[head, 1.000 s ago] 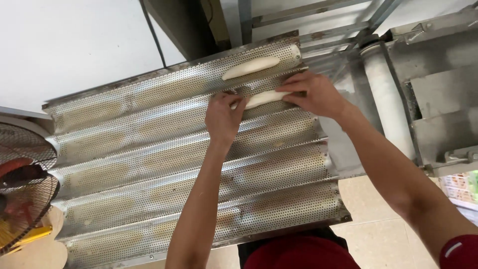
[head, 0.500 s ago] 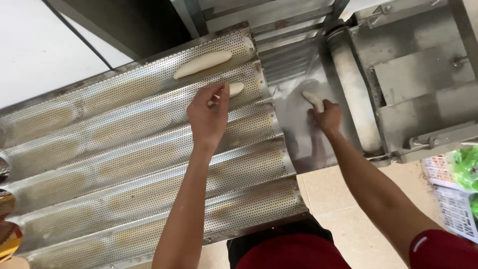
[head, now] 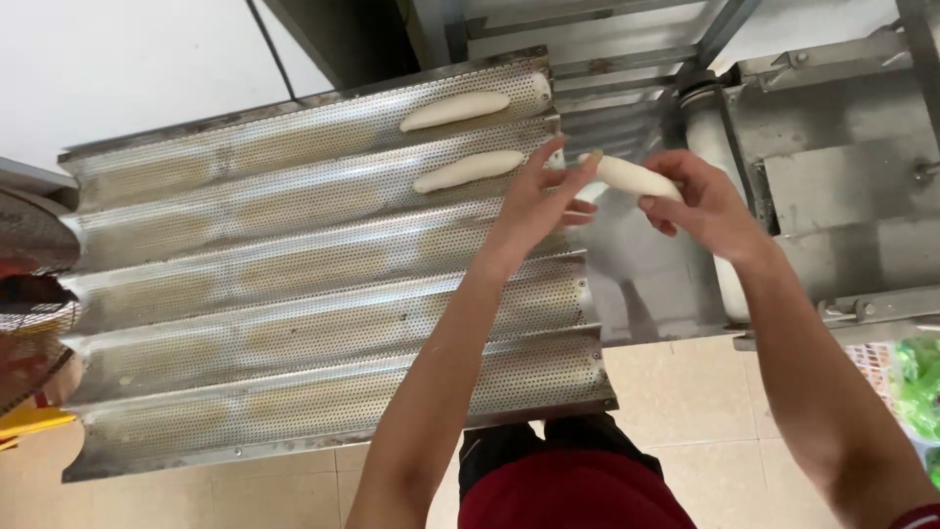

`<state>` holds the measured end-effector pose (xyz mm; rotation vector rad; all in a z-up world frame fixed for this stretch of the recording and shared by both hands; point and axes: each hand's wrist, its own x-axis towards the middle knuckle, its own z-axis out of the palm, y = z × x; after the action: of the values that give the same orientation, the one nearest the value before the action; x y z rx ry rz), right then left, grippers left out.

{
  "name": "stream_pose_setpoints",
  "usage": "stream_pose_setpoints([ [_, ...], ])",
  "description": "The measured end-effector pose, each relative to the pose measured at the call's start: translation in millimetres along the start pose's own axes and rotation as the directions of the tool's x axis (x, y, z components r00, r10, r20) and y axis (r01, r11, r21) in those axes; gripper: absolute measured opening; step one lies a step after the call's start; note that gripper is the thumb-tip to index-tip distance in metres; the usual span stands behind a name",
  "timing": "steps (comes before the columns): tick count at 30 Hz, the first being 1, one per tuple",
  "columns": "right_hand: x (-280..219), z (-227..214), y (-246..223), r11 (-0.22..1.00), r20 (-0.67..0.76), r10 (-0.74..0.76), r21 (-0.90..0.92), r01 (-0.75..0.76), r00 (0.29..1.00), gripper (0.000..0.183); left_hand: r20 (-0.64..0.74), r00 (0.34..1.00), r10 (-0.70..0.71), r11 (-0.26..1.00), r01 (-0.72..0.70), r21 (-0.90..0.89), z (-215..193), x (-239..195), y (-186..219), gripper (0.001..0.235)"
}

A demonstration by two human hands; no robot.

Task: Forming dough balls into baguette shapes using a machine and placing them onto baking trays.

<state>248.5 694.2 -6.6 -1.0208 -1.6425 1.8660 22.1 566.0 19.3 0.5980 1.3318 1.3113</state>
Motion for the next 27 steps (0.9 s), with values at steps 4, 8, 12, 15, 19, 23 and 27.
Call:
stream_pose_setpoints([
  [4,-2.5,46.7,-38.5,0.920,0.322,-0.082,-0.339,0.196,0.943,0.038,0.136,0.990,0.022,0.993,-0.006,-0.116,-49.2,-4.4,-19.3,0.053],
  [8,0.4,103.7,-39.9,0.685,0.436,-0.283,-0.531,0.499,0.854,0.038,0.034,0.998,0.060,0.986,-0.064,0.151,-109.5,-39.4,-22.3,0.046],
  [12,11.1,128.2,-16.6,0.413,0.527,-0.402,-0.626,0.662,0.749,0.046,-0.128,0.988,0.092,0.858,-0.014,0.513,-135.3,-66.4,-22.1,0.032],
  [15,12.5,132.2,-10.8,0.258,0.604,-0.420,-0.636,0.727,0.677,0.038,-0.146,0.938,0.314,0.729,-0.140,0.670,-145.8,-72.6,-40.9,0.027],
  [19,0.9,129.1,-12.1,0.392,0.474,-0.312,-0.726,0.566,0.824,0.046,-0.146,0.883,0.446,0.660,-0.215,0.719,-135.0,-84.4,-40.4,0.023],
  [23,-1.8,120.0,-6.1,0.354,0.451,-0.412,-0.721,0.596,0.791,0.033,-0.139,0.912,0.387,0.647,-0.161,0.745,-127.9,-91.3,-29.9,0.022],
  [27,-17.9,116.0,-17.3,0.425,0.445,-0.415,-0.676,0.601,0.794,0.036,-0.088,0.833,0.546,0.501,-0.240,0.831,-128.4,-86.7,-39.6,0.025],
])
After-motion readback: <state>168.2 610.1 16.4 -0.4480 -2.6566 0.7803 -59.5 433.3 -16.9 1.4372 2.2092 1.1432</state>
